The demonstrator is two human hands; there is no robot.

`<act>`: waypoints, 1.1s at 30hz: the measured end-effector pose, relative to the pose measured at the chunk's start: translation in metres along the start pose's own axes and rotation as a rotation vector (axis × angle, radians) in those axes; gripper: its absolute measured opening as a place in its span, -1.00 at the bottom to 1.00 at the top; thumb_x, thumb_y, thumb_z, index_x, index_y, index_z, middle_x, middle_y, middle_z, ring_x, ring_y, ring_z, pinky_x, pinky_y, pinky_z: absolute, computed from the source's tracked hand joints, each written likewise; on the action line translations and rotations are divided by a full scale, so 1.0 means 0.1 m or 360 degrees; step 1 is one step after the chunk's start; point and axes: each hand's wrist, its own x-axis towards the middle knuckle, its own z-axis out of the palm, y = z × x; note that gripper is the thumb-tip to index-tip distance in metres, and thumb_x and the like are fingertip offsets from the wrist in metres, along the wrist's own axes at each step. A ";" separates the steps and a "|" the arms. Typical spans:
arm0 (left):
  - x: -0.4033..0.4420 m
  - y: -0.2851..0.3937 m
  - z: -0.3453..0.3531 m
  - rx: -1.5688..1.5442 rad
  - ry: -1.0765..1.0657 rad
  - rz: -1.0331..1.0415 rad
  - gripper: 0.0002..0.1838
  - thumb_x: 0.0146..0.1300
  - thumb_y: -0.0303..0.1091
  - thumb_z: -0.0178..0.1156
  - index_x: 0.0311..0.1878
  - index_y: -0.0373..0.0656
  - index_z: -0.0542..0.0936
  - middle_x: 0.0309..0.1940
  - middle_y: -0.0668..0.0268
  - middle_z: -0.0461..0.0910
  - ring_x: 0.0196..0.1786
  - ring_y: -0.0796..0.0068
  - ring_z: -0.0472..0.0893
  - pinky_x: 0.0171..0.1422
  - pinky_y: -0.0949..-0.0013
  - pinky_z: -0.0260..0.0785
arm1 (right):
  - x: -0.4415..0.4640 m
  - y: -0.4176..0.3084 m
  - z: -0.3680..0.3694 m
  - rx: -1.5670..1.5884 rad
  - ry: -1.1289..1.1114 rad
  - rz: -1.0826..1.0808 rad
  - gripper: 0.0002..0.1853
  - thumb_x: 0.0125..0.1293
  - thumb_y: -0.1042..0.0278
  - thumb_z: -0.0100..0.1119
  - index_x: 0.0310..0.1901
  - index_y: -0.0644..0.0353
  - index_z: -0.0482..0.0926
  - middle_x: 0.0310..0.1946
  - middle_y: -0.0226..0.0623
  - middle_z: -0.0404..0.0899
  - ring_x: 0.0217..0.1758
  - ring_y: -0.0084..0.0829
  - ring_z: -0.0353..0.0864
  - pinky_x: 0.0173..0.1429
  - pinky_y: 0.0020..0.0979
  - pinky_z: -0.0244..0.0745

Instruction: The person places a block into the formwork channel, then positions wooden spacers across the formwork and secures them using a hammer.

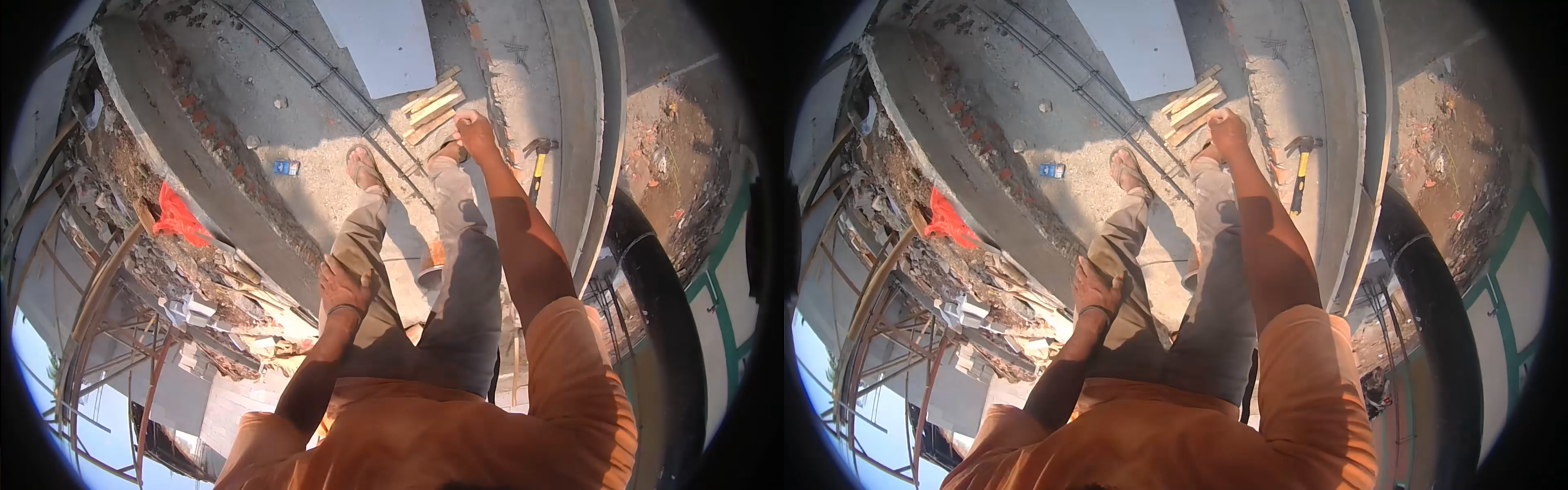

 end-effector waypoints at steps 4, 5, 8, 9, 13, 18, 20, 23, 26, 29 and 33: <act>0.14 0.03 -0.14 -0.0299 -0.0193 -0.0179 0.02 0.09 -0.01 0.35 0.42 -0.42 0.05 0.33 -0.25 0.19 0.38 -0.18 0.22 0.45 0.06 0.09 | 1.38 0.20 0.35 -0.0839 0.0239 -0.0115 -0.71 0.25 0.20 0.08 -0.11 0.18 0.63 -0.10 -0.06 0.66 -0.02 -0.10 0.65 0.05 -0.18 0.53; 0.16 -0.13 -0.08 -0.0368 -0.0215 -0.0230 0.02 0.06 -0.03 0.37 0.42 -0.43 0.06 0.34 -0.26 0.17 0.40 -0.18 0.20 0.48 0.09 0.08 | 1.51 0.11 0.47 -0.1135 0.0300 -0.0069 -0.69 0.25 0.17 0.08 -0.09 0.17 0.63 -0.02 -0.06 0.63 0.06 -0.06 0.61 0.12 -0.15 0.50; 0.19 -0.48 0.17 -0.0334 -0.0019 -0.0019 0.03 0.04 -0.02 0.38 0.40 -0.45 0.07 0.25 -0.22 0.27 0.31 -0.21 0.28 0.42 0.00 0.11 | 1.73 0.05 0.71 -0.1297 0.0355 -0.0049 -0.64 0.25 0.15 0.07 -0.04 0.18 0.60 0.05 -0.02 0.58 0.10 -0.02 0.58 0.16 -0.13 0.49; 0.16 -0.53 0.20 -0.0269 -0.0021 -0.0064 0.04 0.02 0.01 0.39 0.38 -0.47 0.10 0.24 -0.23 0.28 0.31 -0.20 0.29 0.40 0.00 0.13 | 1.76 0.18 0.82 -0.1384 0.0351 -0.0125 -0.63 0.25 0.14 0.07 -0.03 0.18 0.60 0.03 -0.01 0.58 0.10 -0.01 0.58 0.17 -0.14 0.49; 0.17 -0.56 0.27 -0.0335 0.0037 -0.0031 0.04 0.01 0.03 0.40 0.38 -0.44 0.12 0.26 -0.21 0.27 0.33 -0.21 0.27 0.42 0.00 0.12 | 1.85 0.31 0.79 -0.1600 0.0317 -0.0313 -0.68 0.22 0.21 0.12 -0.06 0.19 0.60 -0.05 0.05 0.61 0.05 0.02 0.60 0.14 -0.13 0.49; 0.19 -0.50 0.16 -0.0395 -0.0090 -0.0114 0.01 0.04 0.04 0.39 0.38 -0.42 0.14 0.30 -0.20 0.27 0.36 -0.23 0.26 0.44 0.00 0.11 | 1.55 0.19 0.63 -0.1455 0.0363 -0.0156 -0.69 0.23 0.28 0.13 -0.12 0.35 0.58 -0.17 0.09 0.63 0.00 0.00 0.63 0.09 -0.15 0.52; 0.19 -0.55 0.16 -0.0399 -0.0068 -0.0054 0.01 0.03 0.04 0.39 0.38 -0.42 0.15 0.26 -0.21 0.29 0.33 -0.21 0.29 0.41 0.00 0.14 | 1.39 0.43 0.61 -0.1146 0.0649 -0.0156 -0.70 0.25 0.32 0.11 -0.14 0.45 0.56 -0.27 0.07 0.65 -0.03 -0.06 0.65 0.03 -0.17 0.58; 0.20 -0.66 0.27 -0.0408 -0.0085 0.0038 0.02 -0.01 0.05 0.39 0.36 -0.42 0.15 0.18 -0.20 0.34 0.26 -0.18 0.33 0.37 0.00 0.18 | 1.11 0.58 0.57 0.0535 0.0784 0.0153 -0.72 0.30 0.44 0.06 -0.10 0.54 0.49 -0.31 -0.01 0.60 -0.11 -0.19 0.67 -0.08 -0.24 0.67; 0.22 -0.64 0.26 -0.0354 -0.0198 0.0031 0.02 -0.02 0.05 0.38 0.36 -0.42 0.15 0.16 -0.21 0.34 0.26 -0.17 0.33 0.37 0.02 0.18 | 0.67 0.43 0.51 0.1227 0.0878 0.0066 -0.70 0.35 0.51 0.01 0.01 0.59 0.40 -0.33 -0.14 0.53 -0.22 -0.33 0.64 -0.15 -0.29 0.71; 0.22 -0.57 0.20 -0.0317 -0.0304 0.0012 0.01 0.01 0.04 0.36 0.37 -0.42 0.14 0.18 -0.21 0.32 0.28 -0.17 0.31 0.39 0.05 0.16 | 0.17 0.28 0.46 0.1530 0.0752 -0.0087 -0.68 0.39 0.51 -0.02 0.08 0.54 0.32 -0.32 -0.17 0.50 -0.32 -0.36 0.60 -0.19 -0.28 0.70; 0.13 -0.54 0.23 -0.0227 -0.0232 0.0118 -0.05 0.02 -0.01 0.38 0.35 -0.40 0.19 0.18 -0.18 0.34 0.27 -0.14 0.33 0.38 0.09 0.19 | -0.70 -0.15 0.30 0.1686 0.0557 -0.0230 -0.77 0.42 0.50 -0.02 0.04 0.42 0.37 -0.34 -0.25 0.49 -0.33 -0.39 0.57 -0.23 -0.30 0.65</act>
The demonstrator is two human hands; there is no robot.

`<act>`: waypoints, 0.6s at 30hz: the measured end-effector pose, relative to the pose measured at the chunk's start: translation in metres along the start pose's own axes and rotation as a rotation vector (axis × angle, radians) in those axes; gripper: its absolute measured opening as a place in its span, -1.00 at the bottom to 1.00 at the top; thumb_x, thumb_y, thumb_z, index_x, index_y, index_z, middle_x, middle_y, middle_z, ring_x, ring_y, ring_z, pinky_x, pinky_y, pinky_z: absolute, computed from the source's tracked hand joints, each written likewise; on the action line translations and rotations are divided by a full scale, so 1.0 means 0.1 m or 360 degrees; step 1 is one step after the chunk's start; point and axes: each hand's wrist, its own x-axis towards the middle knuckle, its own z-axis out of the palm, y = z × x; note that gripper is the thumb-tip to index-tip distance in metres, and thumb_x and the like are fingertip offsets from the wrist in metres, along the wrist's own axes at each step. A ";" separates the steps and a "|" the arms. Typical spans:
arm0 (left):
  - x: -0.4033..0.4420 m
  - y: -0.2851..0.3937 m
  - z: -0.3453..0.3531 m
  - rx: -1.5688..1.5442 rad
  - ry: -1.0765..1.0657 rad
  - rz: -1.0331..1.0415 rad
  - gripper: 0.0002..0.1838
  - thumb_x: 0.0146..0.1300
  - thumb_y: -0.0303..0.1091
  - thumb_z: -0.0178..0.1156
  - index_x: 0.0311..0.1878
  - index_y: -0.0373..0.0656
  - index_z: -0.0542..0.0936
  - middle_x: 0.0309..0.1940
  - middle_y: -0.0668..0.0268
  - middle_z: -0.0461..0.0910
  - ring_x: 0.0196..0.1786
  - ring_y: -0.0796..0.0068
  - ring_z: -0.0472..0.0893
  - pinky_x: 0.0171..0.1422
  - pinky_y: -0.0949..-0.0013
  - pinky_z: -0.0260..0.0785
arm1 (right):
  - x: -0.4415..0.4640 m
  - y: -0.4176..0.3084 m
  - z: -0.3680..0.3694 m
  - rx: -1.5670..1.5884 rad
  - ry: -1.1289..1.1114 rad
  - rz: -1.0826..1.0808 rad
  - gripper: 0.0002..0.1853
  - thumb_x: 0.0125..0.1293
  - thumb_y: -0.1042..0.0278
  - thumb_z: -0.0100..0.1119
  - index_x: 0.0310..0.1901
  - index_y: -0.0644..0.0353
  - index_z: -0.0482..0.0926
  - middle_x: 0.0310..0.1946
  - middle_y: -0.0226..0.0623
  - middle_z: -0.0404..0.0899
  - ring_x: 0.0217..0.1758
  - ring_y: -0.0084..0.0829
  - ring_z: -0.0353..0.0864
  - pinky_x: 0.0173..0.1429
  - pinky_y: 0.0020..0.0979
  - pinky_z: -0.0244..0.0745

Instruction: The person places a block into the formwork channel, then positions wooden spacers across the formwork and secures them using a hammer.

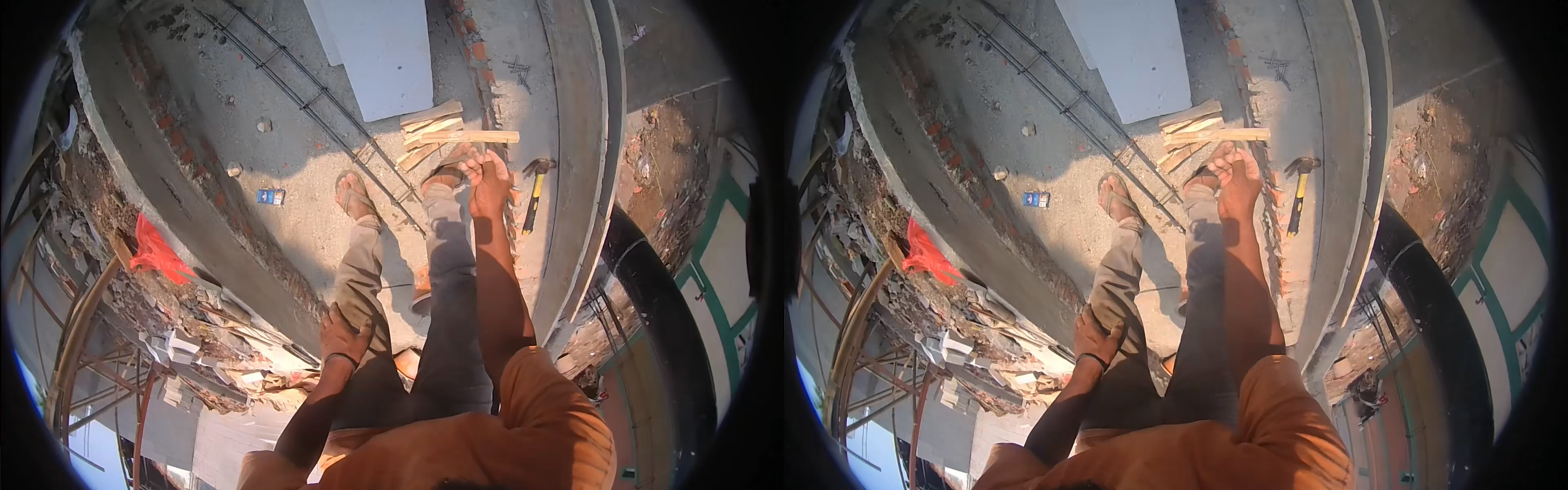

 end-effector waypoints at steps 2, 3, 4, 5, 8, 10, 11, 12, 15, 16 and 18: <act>-0.02 0.03 -0.04 0.0033 0.0047 0.0076 -0.11 0.03 -0.08 0.40 0.32 -0.39 0.24 0.19 -0.18 0.34 0.26 -0.12 0.34 0.37 0.09 0.20 | -0.40 -0.29 0.00 0.0061 -0.0103 0.0007 -0.80 0.43 0.48 0.00 0.02 0.37 0.41 -0.32 -0.27 0.50 -0.31 -0.38 0.57 -0.23 -0.28 0.61; 0.00 0.01 -0.06 0.0015 0.0145 0.0274 -0.14 0.05 -0.13 0.38 0.33 -0.38 0.23 0.19 -0.17 0.35 0.26 -0.12 0.34 0.38 0.08 0.19 | -0.60 -0.46 0.02 0.0116 -0.0141 0.0020 -0.81 0.43 0.48 0.00 0.00 0.35 0.42 -0.33 -0.28 0.50 -0.32 -0.40 0.56 -0.23 -0.29 0.59; 0.01 -0.02 -0.09 -0.0001 0.0241 0.0465 -0.16 0.07 -0.17 0.36 0.34 -0.38 0.23 0.19 -0.17 0.35 0.27 -0.12 0.33 0.39 0.07 0.17 | -0.82 -0.61 0.03 0.0172 -0.0182 0.0041 -0.83 0.43 0.47 0.00 -0.02 0.33 0.43 -0.33 -0.29 0.50 -0.34 -0.41 0.54 -0.23 -0.30 0.57; 0.01 0.08 -0.19 -0.0024 0.0398 0.0711 -0.19 0.08 -0.22 0.34 0.34 -0.38 0.22 0.20 -0.17 0.35 0.26 -0.13 0.33 0.39 0.05 0.17 | -1.02 -0.78 0.05 0.0225 -0.0228 0.0063 -0.84 0.43 0.46 0.01 -0.03 0.31 0.44 -0.34 -0.30 0.50 -0.35 -0.43 0.53 -0.23 -0.30 0.55; 0.03 0.37 -0.48 -0.0215 0.0640 0.1153 -0.20 0.09 -0.32 0.30 0.37 -0.36 0.18 0.24 -0.17 0.31 0.29 -0.15 0.29 0.41 0.05 0.14 | -1.74 -1.24 0.18 0.0247 -0.0298 0.0140 -0.89 0.43 0.46 0.02 -0.09 0.28 0.44 -0.36 -0.34 0.49 -0.38 -0.45 0.50 -0.22 -0.33 0.52; -0.23 0.66 -0.82 -0.0471 0.0724 0.1253 -0.18 0.07 -0.34 0.30 0.39 -0.33 0.16 0.28 -0.16 0.25 0.34 -0.15 0.25 0.45 0.03 0.09 | -2.26 -1.41 0.26 0.0193 -0.0375 0.0207 -0.90 0.42 0.45 0.03 -0.11 0.27 0.44 -0.38 -0.36 0.48 -0.38 -0.46 0.50 -0.23 -0.33 0.52; -0.39 0.79 -1.02 -0.0470 0.0903 0.1438 -0.17 0.06 -0.34 0.31 0.39 -0.30 0.16 0.30 -0.13 0.24 0.37 -0.13 0.22 0.47 0.01 0.05 | -2.47 -1.48 0.27 0.0162 -0.0432 0.0231 -0.90 0.42 0.43 0.04 -0.13 0.26 0.44 -0.38 -0.37 0.47 -0.39 -0.46 0.49 -0.23 -0.33 0.52; -0.57 0.88 -1.24 -0.0458 0.1120 0.1587 -0.16 0.05 -0.34 0.31 0.40 -0.28 0.17 0.32 -0.10 0.23 0.40 -0.11 0.19 0.50 -0.02 0.01 | -2.67 -1.57 0.30 0.0065 -0.0456 0.0245 -0.89 0.41 0.44 0.04 -0.12 0.28 0.43 -0.38 -0.35 0.47 -0.39 -0.45 0.50 -0.25 -0.33 0.52; -1.13 0.95 -1.65 -0.0317 0.1127 0.1818 -0.22 0.06 -0.29 0.29 0.37 -0.27 0.23 0.32 -0.04 0.25 0.45 0.00 0.15 0.53 -0.11 -0.09 | -3.21 -1.82 0.41 -0.0138 -0.0638 0.0292 -0.88 0.39 0.47 0.05 -0.10 0.27 0.42 -0.39 -0.35 0.47 -0.38 -0.45 0.51 -0.27 -0.34 0.51; -1.24 0.90 -1.67 -0.0200 0.1089 0.1849 -0.22 0.07 -0.28 0.28 0.38 -0.22 0.24 0.32 0.01 0.27 0.46 0.06 0.16 0.52 -0.10 -0.07 | -3.41 -1.89 0.45 -0.0177 -0.0700 0.0326 -0.88 0.38 0.47 0.06 -0.10 0.27 0.42 -0.40 -0.36 0.47 -0.39 -0.44 0.51 -0.27 -0.35 0.52; -1.29 0.83 -1.79 -0.0235 0.1034 0.1933 -0.32 0.12 -0.26 0.24 0.32 -0.22 0.32 0.20 -0.02 0.42 0.37 0.09 0.30 0.46 -0.03 0.08 | -3.64 -2.05 0.70 -0.0206 -0.0818 0.0320 -0.88 0.37 0.48 0.07 -0.10 0.25 0.43 -0.40 -0.36 0.48 -0.39 -0.44 0.51 -0.28 -0.36 0.52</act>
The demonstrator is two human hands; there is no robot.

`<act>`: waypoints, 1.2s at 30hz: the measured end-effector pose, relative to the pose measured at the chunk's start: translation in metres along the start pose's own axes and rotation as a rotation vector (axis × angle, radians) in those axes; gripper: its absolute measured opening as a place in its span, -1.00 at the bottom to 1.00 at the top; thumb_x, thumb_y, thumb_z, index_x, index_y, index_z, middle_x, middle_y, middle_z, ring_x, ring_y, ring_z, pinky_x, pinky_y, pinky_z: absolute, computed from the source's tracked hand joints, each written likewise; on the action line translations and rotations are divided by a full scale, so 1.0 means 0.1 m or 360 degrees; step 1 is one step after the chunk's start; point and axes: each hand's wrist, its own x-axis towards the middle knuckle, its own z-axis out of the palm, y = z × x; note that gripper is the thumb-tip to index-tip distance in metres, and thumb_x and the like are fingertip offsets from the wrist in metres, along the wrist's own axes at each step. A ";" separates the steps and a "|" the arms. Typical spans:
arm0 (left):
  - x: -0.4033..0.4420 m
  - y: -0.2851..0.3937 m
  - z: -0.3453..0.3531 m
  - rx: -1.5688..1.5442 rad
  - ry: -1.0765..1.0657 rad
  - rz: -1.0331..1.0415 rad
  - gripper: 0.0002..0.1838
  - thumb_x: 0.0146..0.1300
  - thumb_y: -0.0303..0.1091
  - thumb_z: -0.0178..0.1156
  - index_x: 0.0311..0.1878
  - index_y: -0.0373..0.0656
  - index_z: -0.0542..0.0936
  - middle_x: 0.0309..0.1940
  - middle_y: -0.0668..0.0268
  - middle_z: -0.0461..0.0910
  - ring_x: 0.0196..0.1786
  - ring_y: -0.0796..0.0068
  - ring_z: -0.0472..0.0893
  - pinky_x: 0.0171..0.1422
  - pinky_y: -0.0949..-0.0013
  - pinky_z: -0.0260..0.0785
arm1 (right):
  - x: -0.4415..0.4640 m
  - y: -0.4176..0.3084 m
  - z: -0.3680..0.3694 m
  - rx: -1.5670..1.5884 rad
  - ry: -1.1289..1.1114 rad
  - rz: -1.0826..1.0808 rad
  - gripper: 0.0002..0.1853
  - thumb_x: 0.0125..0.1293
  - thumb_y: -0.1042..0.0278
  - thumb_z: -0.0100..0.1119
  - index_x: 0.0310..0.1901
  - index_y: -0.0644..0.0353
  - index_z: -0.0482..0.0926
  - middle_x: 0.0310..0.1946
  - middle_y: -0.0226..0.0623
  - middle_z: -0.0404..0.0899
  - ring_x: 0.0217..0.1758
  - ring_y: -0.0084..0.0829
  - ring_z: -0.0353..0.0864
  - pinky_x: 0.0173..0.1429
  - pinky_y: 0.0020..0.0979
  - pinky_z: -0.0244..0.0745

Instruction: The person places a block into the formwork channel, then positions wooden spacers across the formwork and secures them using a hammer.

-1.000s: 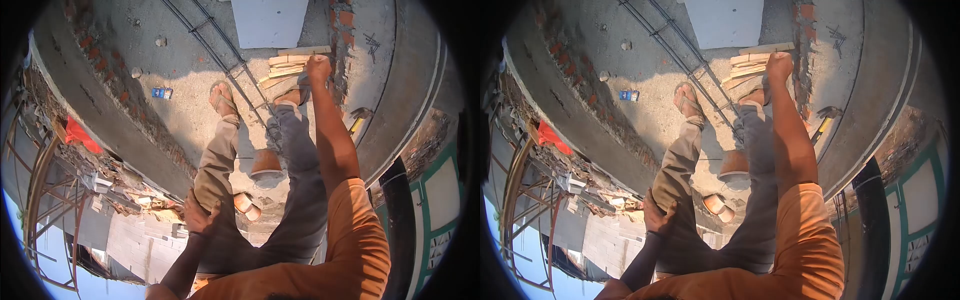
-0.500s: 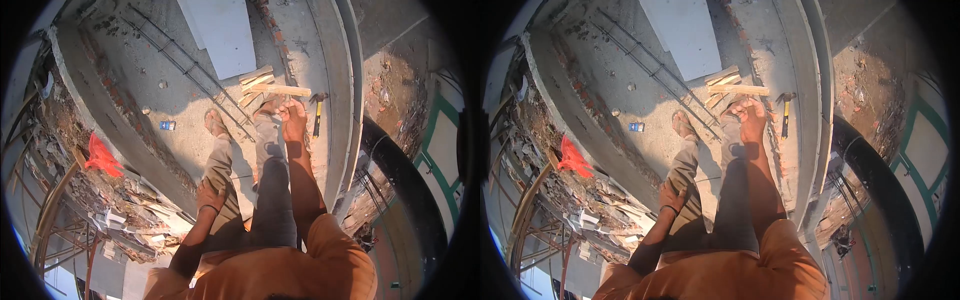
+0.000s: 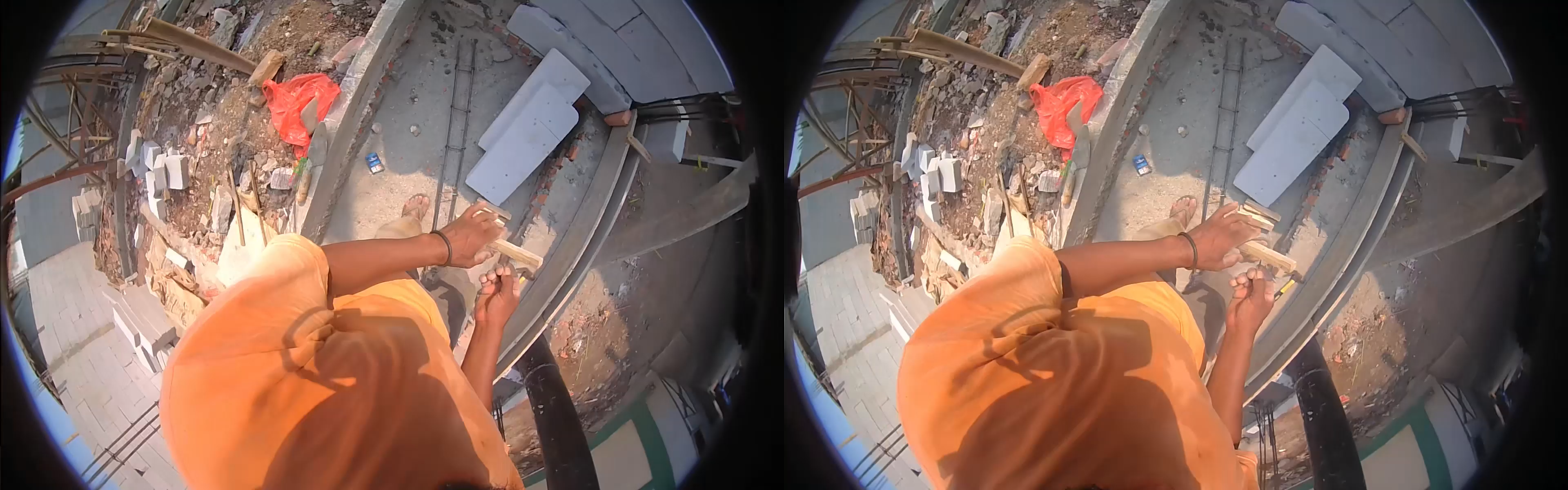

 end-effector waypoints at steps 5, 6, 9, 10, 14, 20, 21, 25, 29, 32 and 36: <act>-0.15 0.10 -0.33 -0.0300 -0.0023 -0.0392 -0.53 0.31 -0.18 0.12 0.18 -0.27 0.39 -0.21 -0.03 0.62 -0.10 -0.07 0.59 0.06 0.08 0.40 | -0.25 -0.31 0.54 -0.0704 -0.0269 -0.0282 -0.81 0.37 0.45 0.11 -0.04 0.27 0.44 -0.35 -0.37 0.48 -0.38 -0.51 0.53 -0.28 -0.43 0.52; -0.16 0.25 -0.73 -0.0395 -0.0126 -0.0494 -0.55 0.34 -0.15 0.09 0.15 -0.27 0.39 -0.24 -0.03 0.62 -0.12 -0.08 0.59 0.04 0.07 0.41 | -0.27 -0.41 0.71 -0.0993 -0.0312 -0.0424 -0.78 0.37 0.47 0.11 0.00 0.29 0.44 -0.34 -0.36 0.48 -0.37 -0.51 0.54 -0.26 -0.44 0.53; -0.29 0.28 -1.04 -0.0502 -0.0072 -0.0591 -0.60 0.39 -0.11 0.04 0.07 -0.26 0.40 -0.34 0.04 0.63 -0.22 -0.02 0.62 -0.07 0.08 0.46 | -0.17 -0.46 0.91 -0.1456 -0.0538 -0.0801 -0.78 0.39 0.47 0.12 0.01 0.34 0.47 -0.29 -0.35 0.50 -0.36 -0.56 0.55 -0.26 -0.50 0.53; -0.33 0.28 -1.09 -0.0506 0.0001 -0.0580 -0.62 0.41 -0.10 0.03 0.04 -0.25 0.40 -0.37 0.07 0.63 -0.26 0.02 0.64 -0.11 0.09 0.48 | -0.15 -0.46 0.97 -0.1596 -0.0582 -0.0933 -0.79 0.39 0.46 0.12 -0.01 0.35 0.49 -0.29 -0.35 0.50 -0.37 -0.57 0.54 -0.26 -0.51 0.53; -0.48 0.21 -1.25 -0.1135 -0.0284 -0.0745 -0.63 0.40 -0.12 0.04 0.03 -0.24 0.42 -0.48 0.26 0.60 -0.42 0.37 0.64 -0.35 0.26 0.50 | -0.01 -0.46 1.03 -0.1833 -0.0821 -0.0981 -0.77 0.42 0.43 0.10 0.01 0.37 0.50 -0.25 -0.34 0.50 -0.36 -0.58 0.52 -0.25 -0.53 0.53; -0.53 0.15 -1.12 -0.1739 -0.0044 -0.0896 -0.62 0.34 -0.08 0.11 -0.02 -0.23 0.52 -0.41 0.27 0.60 -0.40 0.37 0.60 -0.26 0.28 0.48 | -0.13 -0.59 1.04 -0.1816 -0.0651 -0.0824 -0.62 0.40 0.38 0.13 0.18 0.34 0.40 -0.10 -0.26 0.47 -0.19 -0.54 0.53 -0.26 -0.54 0.53; -0.49 0.18 -1.07 -0.1673 0.0007 -0.0879 -0.61 0.32 -0.06 0.12 -0.03 -0.21 0.54 -0.39 0.26 0.60 -0.37 0.37 0.60 -0.23 0.28 0.47 | -0.16 -0.63 1.01 -0.1772 -0.0574 -0.0719 -0.60 0.40 0.37 0.13 0.19 0.33 0.39 -0.07 -0.25 0.46 -0.17 -0.54 0.53 -0.26 -0.54 0.53; -0.28 0.28 -0.81 -0.1143 0.0231 -0.0768 -0.62 0.25 -0.01 0.20 -0.12 -0.16 0.61 -0.29 0.21 0.62 -0.24 0.36 0.61 -0.09 0.27 0.43 | -0.23 -0.68 0.89 -0.1623 -0.0676 -0.0331 -0.59 0.44 0.27 0.08 0.21 0.33 0.38 -0.06 -0.25 0.48 -0.13 -0.51 0.53 -0.17 -0.48 0.54; -0.10 0.68 -0.89 -0.1571 0.0703 -0.0919 -0.62 0.16 -0.15 0.35 -0.07 -0.21 0.62 -0.27 0.26 0.65 -0.23 0.50 0.58 -0.11 0.40 0.41 | -0.32 -0.71 0.92 -0.1485 -0.1097 -0.0081 -0.56 0.47 0.19 0.00 0.21 0.35 0.37 0.02 -0.22 0.48 -0.05 -0.47 0.52 -0.03 -0.39 0.52; 0.06 0.63 -0.39 -0.1749 0.1392 -0.0857 -0.52 0.08 -0.16 0.44 -0.02 -0.29 0.62 -0.28 0.32 0.64 -0.25 0.62 0.54 -0.15 0.42 0.40 | -0.17 -0.69 0.78 -0.1547 -0.1265 -0.0111 -0.59 0.47 0.22 0.00 0.17 0.36 0.39 0.01 -0.25 0.48 -0.02 -0.49 0.50 0.02 -0.40 0.50; -0.58 0.84 -0.47 -0.1987 0.1358 -0.1041 -0.47 0.17 -0.09 0.38 0.07 -0.30 0.55 -0.17 0.29 0.61 -0.11 0.58 0.53 -0.03 0.44 0.39 | -0.16 -0.49 0.77 -0.1562 -0.1400 0.0119 -0.70 0.44 0.24 0.05 0.03 0.31 0.45 -0.13 -0.34 0.50 -0.09 -0.52 0.51 0.01 -0.43 0.48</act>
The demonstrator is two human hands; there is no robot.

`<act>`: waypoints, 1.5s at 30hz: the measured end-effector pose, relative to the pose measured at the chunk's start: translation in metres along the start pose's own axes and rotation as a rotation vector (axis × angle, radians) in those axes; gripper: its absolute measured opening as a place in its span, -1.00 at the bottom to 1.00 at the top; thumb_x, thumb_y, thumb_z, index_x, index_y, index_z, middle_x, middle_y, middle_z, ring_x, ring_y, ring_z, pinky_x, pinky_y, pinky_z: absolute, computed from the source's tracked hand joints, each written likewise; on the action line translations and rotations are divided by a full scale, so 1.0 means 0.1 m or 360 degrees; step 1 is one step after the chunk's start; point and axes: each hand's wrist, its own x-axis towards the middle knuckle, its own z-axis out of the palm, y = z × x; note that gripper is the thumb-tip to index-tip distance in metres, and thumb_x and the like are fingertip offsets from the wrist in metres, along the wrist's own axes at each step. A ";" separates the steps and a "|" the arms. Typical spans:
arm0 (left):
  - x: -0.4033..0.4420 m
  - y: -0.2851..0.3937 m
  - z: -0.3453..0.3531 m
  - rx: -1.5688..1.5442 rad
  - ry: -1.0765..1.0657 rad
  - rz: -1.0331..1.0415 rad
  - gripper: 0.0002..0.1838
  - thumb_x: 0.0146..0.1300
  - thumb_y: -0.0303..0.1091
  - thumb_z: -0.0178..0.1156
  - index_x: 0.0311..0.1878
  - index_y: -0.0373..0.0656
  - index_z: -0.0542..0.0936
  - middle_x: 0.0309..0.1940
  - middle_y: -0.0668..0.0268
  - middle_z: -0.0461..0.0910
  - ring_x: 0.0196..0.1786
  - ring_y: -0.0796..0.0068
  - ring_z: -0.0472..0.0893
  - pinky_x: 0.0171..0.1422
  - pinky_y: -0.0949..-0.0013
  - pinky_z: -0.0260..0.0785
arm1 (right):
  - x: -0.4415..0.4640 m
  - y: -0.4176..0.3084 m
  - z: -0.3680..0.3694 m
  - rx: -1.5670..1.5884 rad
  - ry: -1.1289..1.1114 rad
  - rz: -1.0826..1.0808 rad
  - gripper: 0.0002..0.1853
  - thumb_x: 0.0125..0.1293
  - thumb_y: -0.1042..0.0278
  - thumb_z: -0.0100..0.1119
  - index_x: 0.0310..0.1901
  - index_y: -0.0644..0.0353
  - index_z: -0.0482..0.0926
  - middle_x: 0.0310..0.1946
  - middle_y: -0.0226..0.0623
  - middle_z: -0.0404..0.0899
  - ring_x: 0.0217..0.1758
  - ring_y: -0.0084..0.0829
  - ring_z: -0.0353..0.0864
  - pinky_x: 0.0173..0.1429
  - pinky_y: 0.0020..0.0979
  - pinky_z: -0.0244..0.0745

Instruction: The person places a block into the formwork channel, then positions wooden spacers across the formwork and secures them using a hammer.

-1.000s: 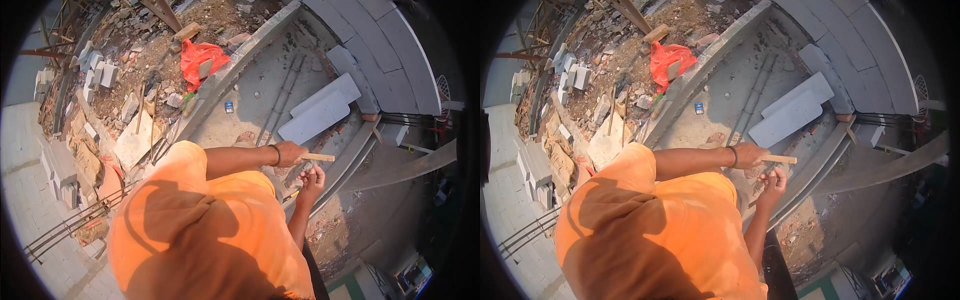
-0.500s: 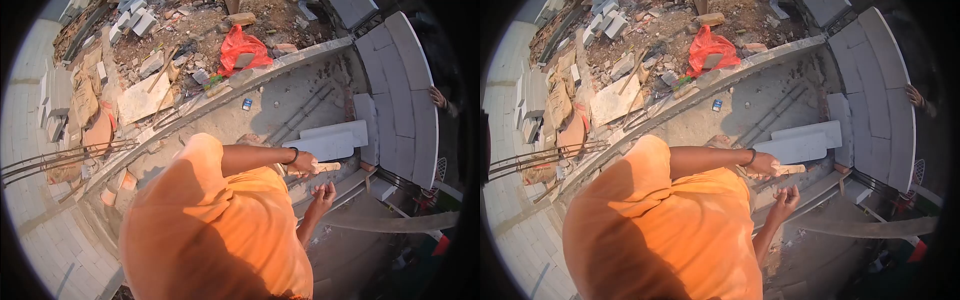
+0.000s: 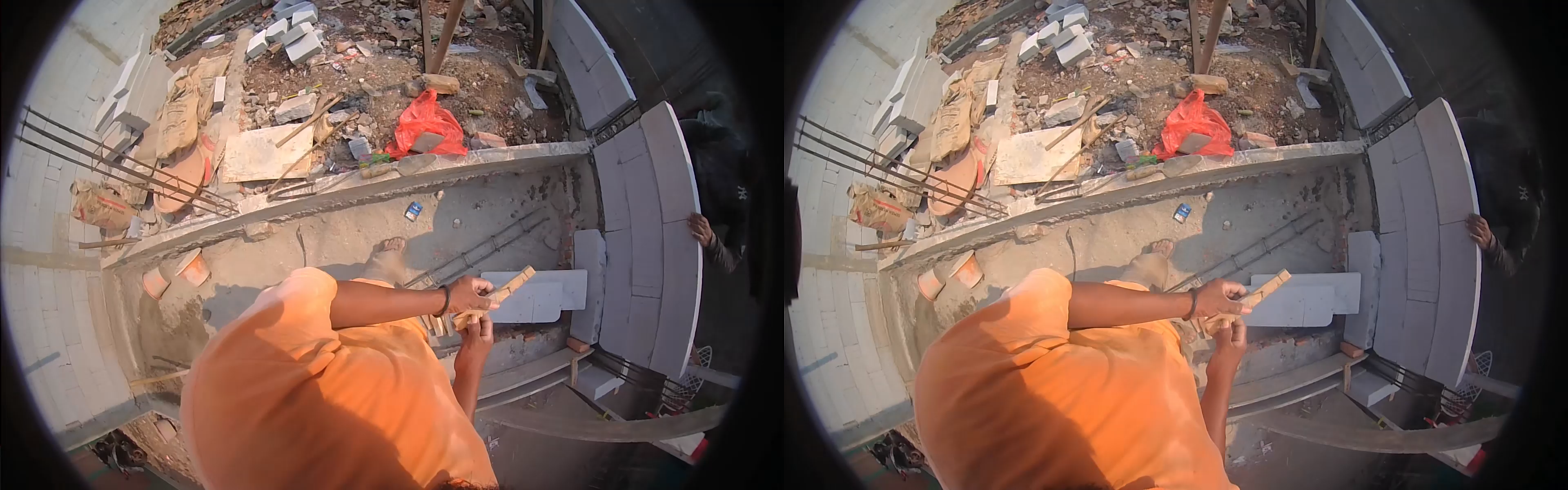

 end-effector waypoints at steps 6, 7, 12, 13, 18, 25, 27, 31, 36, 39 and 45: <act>0.00 -0.66 -1.40 -0.0101 0.0600 -0.0057 -0.44 0.26 -0.04 0.27 0.13 -0.31 0.49 -0.03 0.21 0.60 0.05 0.49 0.54 0.14 0.40 0.38 | 0.56 0.34 0.28 -0.0218 -0.0053 0.0280 -0.83 0.42 0.31 0.05 -0.13 0.25 0.48 -0.27 -0.36 0.51 -0.25 -0.54 0.50 -0.18 -0.41 0.54; -0.02 -0.74 -1.70 -0.0077 0.0714 -0.0114 -0.47 0.25 -0.04 0.27 0.08 -0.29 0.51 -0.08 0.24 0.61 0.01 0.51 0.55 0.11 0.41 0.39 | 0.65 0.41 0.30 -0.0286 -0.0022 0.0368 -0.84 0.41 0.32 0.04 -0.15 0.24 0.49 -0.28 -0.37 0.51 -0.26 -0.55 0.50 -0.20 -0.41 0.54; -0.24 -1.14 -3.23 -0.0321 0.1089 -0.0259 -0.56 0.22 0.07 0.23 -0.19 -0.18 0.62 -0.35 0.36 0.62 -0.33 0.57 0.54 -0.19 0.42 0.39 | 1.19 0.53 1.09 -0.0648 -0.0053 0.0706 -0.87 0.39 0.36 0.03 -0.18 0.23 0.50 -0.34 -0.37 0.52 -0.31 -0.55 0.52 -0.24 -0.42 0.55; -0.36 -1.11 -3.38 -0.0313 0.0997 -0.0370 -0.54 0.23 0.07 0.22 -0.13 -0.20 0.61 -0.28 0.33 0.63 -0.24 0.53 0.56 -0.10 0.41 0.39 | 1.33 0.51 1.36 -0.0663 -0.0178 0.0660 -0.86 0.39 0.35 0.04 -0.18 0.24 0.50 -0.34 -0.35 0.53 -0.31 -0.54 0.54 -0.23 -0.42 0.55; -0.97 -0.15 -4.17 -0.0656 0.0506 -0.0442 -0.30 0.26 0.29 0.09 0.10 -0.22 0.55 0.00 0.24 0.60 0.08 0.35 0.54 0.21 0.28 0.34 | 1.77 -0.02 3.56 -0.0474 -0.0668 0.0845 -0.82 0.39 0.33 0.04 -0.18 0.29 0.49 -0.34 -0.28 0.57 -0.33 -0.51 0.60 -0.22 -0.43 0.55; -1.23 0.57 -4.69 -0.1464 0.0521 0.0296 -0.23 0.37 0.35 -0.17 0.27 -0.20 0.41 0.02 0.23 0.60 0.03 0.44 0.58 0.18 0.29 0.37 | 2.05 -0.50 4.95 -0.0673 -0.1046 0.0722 -0.77 0.40 0.29 0.03 -0.11 0.31 0.49 -0.31 -0.21 0.59 -0.29 -0.40 0.61 -0.20 -0.39 0.59; -1.28 0.57 -4.90 -0.1512 0.0632 0.0419 -0.24 0.39 0.34 -0.20 0.24 -0.21 0.43 -0.04 0.24 0.62 -0.07 0.44 0.61 0.13 0.30 0.42 | 2.05 -0.85 5.26 -0.0520 -0.0920 0.0560 -0.80 0.41 0.33 0.01 -0.12 0.29 0.51 -0.35 -0.33 0.59 -0.36 -0.51 0.60 -0.26 -0.48 0.53; -1.45 0.34 -5.39 -0.1033 0.1075 0.0126 -0.19 0.35 0.38 -0.19 0.15 -0.26 0.50 -0.08 0.17 0.64 -0.12 0.42 0.64 0.02 0.32 0.48 | 2.24 -1.29 5.59 -0.0318 -0.0840 0.0105 -0.81 0.42 0.33 0.01 -0.12 0.28 0.48 -0.36 -0.27 0.58 -0.38 -0.51 0.59 -0.23 -0.44 0.50; -1.59 0.23 -5.97 -0.0773 0.1458 -0.0112 -0.35 0.35 0.22 0.01 0.06 -0.28 0.55 -0.16 0.16 0.64 -0.14 0.38 0.63 -0.02 0.33 0.48 | 2.69 -1.12 5.64 -0.0109 -0.0729 0.0090 -0.78 0.42 0.29 0.03 -0.10 0.29 0.48 -0.34 -0.19 0.59 -0.38 -0.39 0.64 -0.28 -0.40 0.60; -1.54 0.18 -6.37 -0.0697 0.1592 -0.0063 -0.38 0.34 0.17 0.05 0.07 -0.29 0.51 -0.17 0.15 0.65 -0.15 0.37 0.64 -0.06 0.33 0.49 | 2.97 -0.94 5.74 -0.0160 -0.0632 0.0187 -0.79 0.42 0.28 0.04 -0.12 0.25 0.48 -0.34 -0.20 0.60 -0.38 -0.39 0.64 -0.31 -0.40 0.60; -1.06 0.24 -7.36 -0.0730 0.1955 0.0035 -0.50 0.35 0.02 0.09 0.02 -0.29 0.50 -0.20 0.12 0.65 -0.17 0.34 0.64 -0.07 0.32 0.48 | 3.78 -0.76 6.40 -0.0202 -0.0706 0.0314 -0.80 0.43 0.27 0.02 -0.14 0.24 0.50 -0.36 -0.29 0.59 -0.39 -0.43 0.63 -0.31 -0.41 0.59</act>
